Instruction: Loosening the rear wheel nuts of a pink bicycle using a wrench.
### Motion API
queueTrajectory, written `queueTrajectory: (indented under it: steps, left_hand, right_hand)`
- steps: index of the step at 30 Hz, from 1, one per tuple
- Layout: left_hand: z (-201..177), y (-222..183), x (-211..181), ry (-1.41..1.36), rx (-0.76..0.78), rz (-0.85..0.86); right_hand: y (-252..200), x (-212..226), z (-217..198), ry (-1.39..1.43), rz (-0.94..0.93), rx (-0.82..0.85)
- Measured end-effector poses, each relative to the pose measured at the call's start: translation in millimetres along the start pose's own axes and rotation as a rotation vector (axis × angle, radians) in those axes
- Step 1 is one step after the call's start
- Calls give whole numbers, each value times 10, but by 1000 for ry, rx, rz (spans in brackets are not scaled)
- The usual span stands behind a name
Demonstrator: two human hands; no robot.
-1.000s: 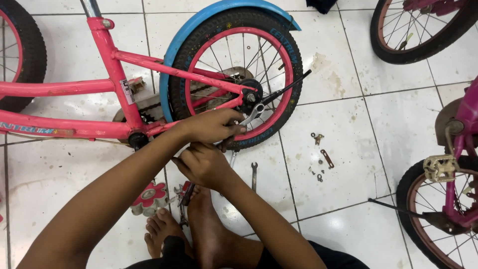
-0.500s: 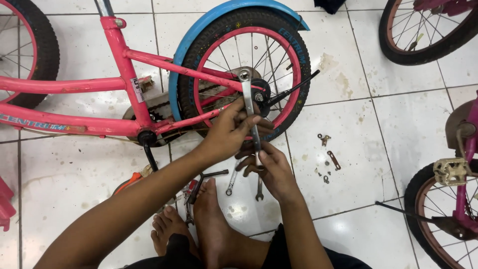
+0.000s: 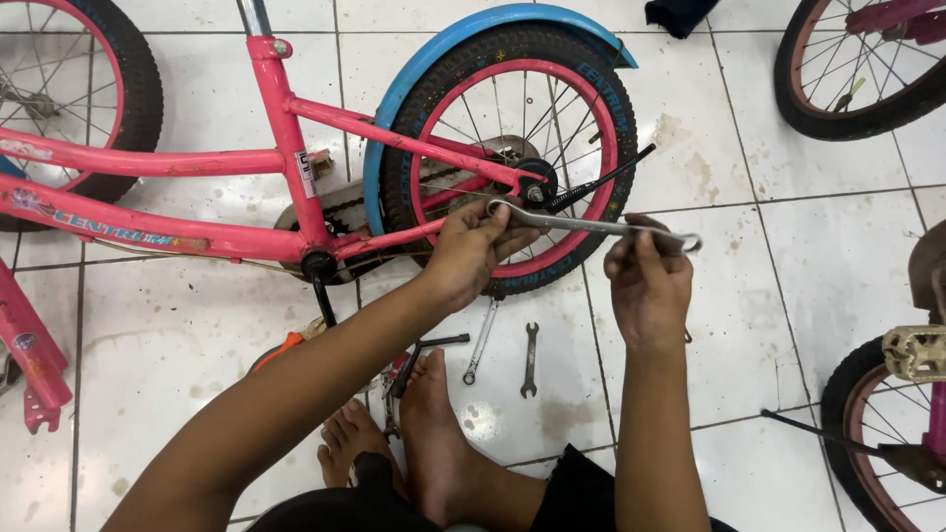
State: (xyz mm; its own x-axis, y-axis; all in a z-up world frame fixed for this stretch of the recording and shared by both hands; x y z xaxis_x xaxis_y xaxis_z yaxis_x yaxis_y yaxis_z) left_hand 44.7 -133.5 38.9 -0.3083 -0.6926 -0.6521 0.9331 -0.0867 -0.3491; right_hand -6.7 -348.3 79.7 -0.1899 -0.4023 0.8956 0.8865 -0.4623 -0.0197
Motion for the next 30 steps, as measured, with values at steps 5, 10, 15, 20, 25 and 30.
queueTrajectory:
  steps: [5, 10, 15, 20, 25, 30]
  left_hand:
    - [128, -20, -4, 313, 85, 115]
    - [213, 121, -265, 902, 246, 547]
    - [214, 418, -292, 1229, 327, 929]
    - [183, 433, -281, 1266, 391, 1027]
    - [248, 458, -282, 1359, 355, 1183]
    - [448, 428, -257, 1683, 313, 1514]
  right_hand:
    - [309, 30, 172, -121, 63, -33]
    - [801, -138, -232, -79, 104, -141]
    - [1058, -252, -383, -88, 142, -197]
    - [1021, -321, -274, -93, 128, -172]
    - [1082, -320, -169, -89, 107, -151]
    - [1129, -318, -128, -125, 99, -131]
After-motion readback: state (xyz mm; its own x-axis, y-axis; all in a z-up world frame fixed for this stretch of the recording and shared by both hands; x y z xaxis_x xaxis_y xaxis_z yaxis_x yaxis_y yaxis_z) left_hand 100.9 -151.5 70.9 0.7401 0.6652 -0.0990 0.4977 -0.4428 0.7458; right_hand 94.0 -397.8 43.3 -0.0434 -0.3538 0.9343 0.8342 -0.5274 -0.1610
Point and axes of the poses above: each hand's wrist, its own y-axis towards the middle knuckle, its own z-axis out of the palm, x = y × z, the point moved 4 cm from there along y, towards the middle knuckle, and after that the axes turned 12 degrees about -x, right-handed, at the moved point
